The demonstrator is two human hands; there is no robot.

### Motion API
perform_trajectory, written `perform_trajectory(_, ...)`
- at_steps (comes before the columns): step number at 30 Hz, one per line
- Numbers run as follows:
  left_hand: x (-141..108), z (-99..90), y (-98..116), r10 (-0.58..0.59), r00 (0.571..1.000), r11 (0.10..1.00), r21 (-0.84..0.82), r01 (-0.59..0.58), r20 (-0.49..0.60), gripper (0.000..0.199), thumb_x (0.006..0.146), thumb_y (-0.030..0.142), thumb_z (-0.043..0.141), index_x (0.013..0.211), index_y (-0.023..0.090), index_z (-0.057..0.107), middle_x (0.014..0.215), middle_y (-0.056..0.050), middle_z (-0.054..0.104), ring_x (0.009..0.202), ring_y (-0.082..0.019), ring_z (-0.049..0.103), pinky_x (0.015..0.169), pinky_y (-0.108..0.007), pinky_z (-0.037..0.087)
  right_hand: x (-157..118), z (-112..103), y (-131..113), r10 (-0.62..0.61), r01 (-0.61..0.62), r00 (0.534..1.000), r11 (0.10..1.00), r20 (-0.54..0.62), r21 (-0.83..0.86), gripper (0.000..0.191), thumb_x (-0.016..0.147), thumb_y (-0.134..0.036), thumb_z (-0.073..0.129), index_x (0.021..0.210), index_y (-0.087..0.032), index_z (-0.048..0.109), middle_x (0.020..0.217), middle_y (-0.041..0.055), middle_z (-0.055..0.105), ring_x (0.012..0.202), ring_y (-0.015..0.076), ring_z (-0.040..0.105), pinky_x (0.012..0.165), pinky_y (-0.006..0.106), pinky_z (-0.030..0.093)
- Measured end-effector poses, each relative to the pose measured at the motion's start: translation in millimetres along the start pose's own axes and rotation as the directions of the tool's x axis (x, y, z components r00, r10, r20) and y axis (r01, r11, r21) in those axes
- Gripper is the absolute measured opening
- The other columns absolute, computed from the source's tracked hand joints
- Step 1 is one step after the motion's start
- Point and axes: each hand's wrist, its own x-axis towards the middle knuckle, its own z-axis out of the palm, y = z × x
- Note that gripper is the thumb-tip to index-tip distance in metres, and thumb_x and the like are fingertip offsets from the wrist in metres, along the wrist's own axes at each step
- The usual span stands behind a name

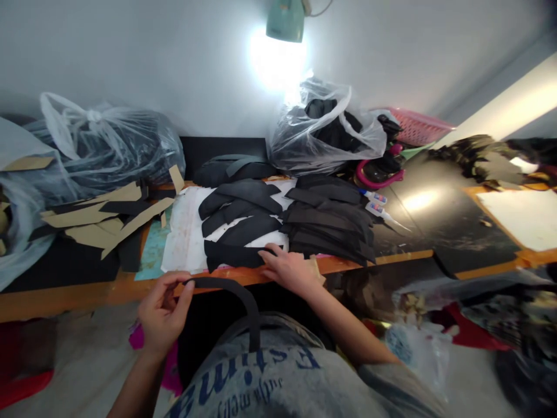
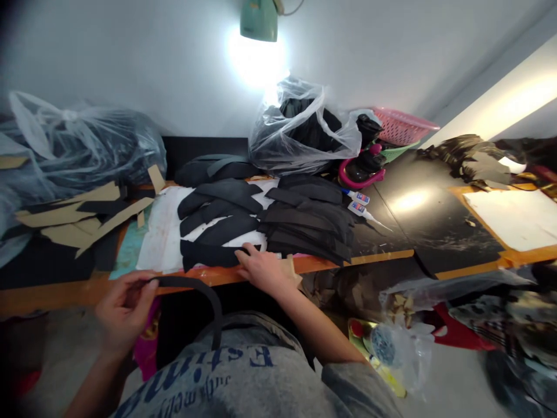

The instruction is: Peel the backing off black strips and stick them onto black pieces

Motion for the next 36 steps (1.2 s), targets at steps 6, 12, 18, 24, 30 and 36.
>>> perform_trajectory(6,1.1,-0.2,1.9,-0.017,1.0,1.0,-0.023,0.018,0.019,0.015,0.087,0.034,0.068,0.09,0.02,0.065,0.086,-0.001,0.069,0.081,-0.015,0.069,0.078,-0.026,0.059,25.2,-12.5,-4.8,-0.089,0.092,0.994,0.994,0.068,-0.05,0.025,0.107,-0.022,0.043,0.106,-0.018,0.067,0.097,0.0089,0.074,0.081,0.0183,0.068,0.065,0.025,0.04)
perform_trajectory(12,-3.9,5.7,-7.5,-0.102,0.992,0.994,-0.022,0.104,0.078,0.021,0.086,0.04,0.069,0.089,0.02,0.065,0.084,-0.002,0.069,0.077,-0.015,0.068,0.075,-0.026,0.058,36.2,-24.8,12.1,0.19,-0.187,0.981,0.981,0.038,-0.056,0.023,0.101,-0.036,0.058,0.11,-0.021,0.072,0.098,0.0096,0.075,0.083,0.0219,0.071,0.066,0.027,0.041)
perform_trajectory(18,5.9,20.6,-10.4,-0.238,0.967,0.971,0.0,0.239,0.095,0.027,0.084,0.045,0.069,0.089,0.019,0.065,0.077,-0.001,0.068,0.069,-0.014,0.066,0.063,-0.023,0.055,2.8,-32.0,6.9,0.229,-0.198,0.972,0.921,-0.057,0.335,0.034,0.098,-0.05,0.06,0.106,-0.02,0.074,0.103,0.0092,0.074,0.086,0.0212,0.07,0.073,0.029,0.046)
perform_trajectory(24,27.5,42.6,-11.8,-0.175,0.98,0.983,-0.031,0.178,0.098,0.025,0.084,0.041,0.069,0.09,0.018,0.065,0.083,-0.002,0.068,0.077,-0.015,0.067,0.077,-0.027,0.057,-28.2,-7.4,-11.5,0.037,-0.104,0.994,0.64,0.105,0.762,0.04,0.087,-0.055,0.07,0.074,-0.016,0.067,0.068,-0.0015,0.061,0.062,0.0118,0.053,0.056,0.023,0.034)
perform_trajectory(30,67.5,75.0,-19.2,-0.126,0.974,0.988,0.107,0.107,0.19,0.027,0.084,0.044,0.064,0.092,0.018,0.067,0.083,-0.002,0.07,0.073,-0.015,0.066,0.072,-0.026,0.054,-14.8,6.4,7.4,0.253,-0.182,0.967,0.607,0.029,0.773,0.032,0.086,-0.038,0.063,0.063,-0.016,0.059,0.059,-0.0048,0.043,0.059,0.0096,0.037,0.055,0.024,0.026)
perform_trajectory(36,96.4,110.0,-27.2,-0.121,0.964,0.95,0.31,0.043,0.237,0.023,0.082,0.041,0.06,0.089,0.02,0.067,0.081,-0.004,0.071,0.074,-0.019,0.066,0.074,-0.031,0.05,14.0,11.8,29.0,0.43,-0.305,0.903,0.671,-0.019,0.675,0.038,0.088,-0.043,0.061,0.062,-0.015,0.061,0.057,-0.0037,0.044,0.059,0.0104,0.038,0.056,0.025,0.025)
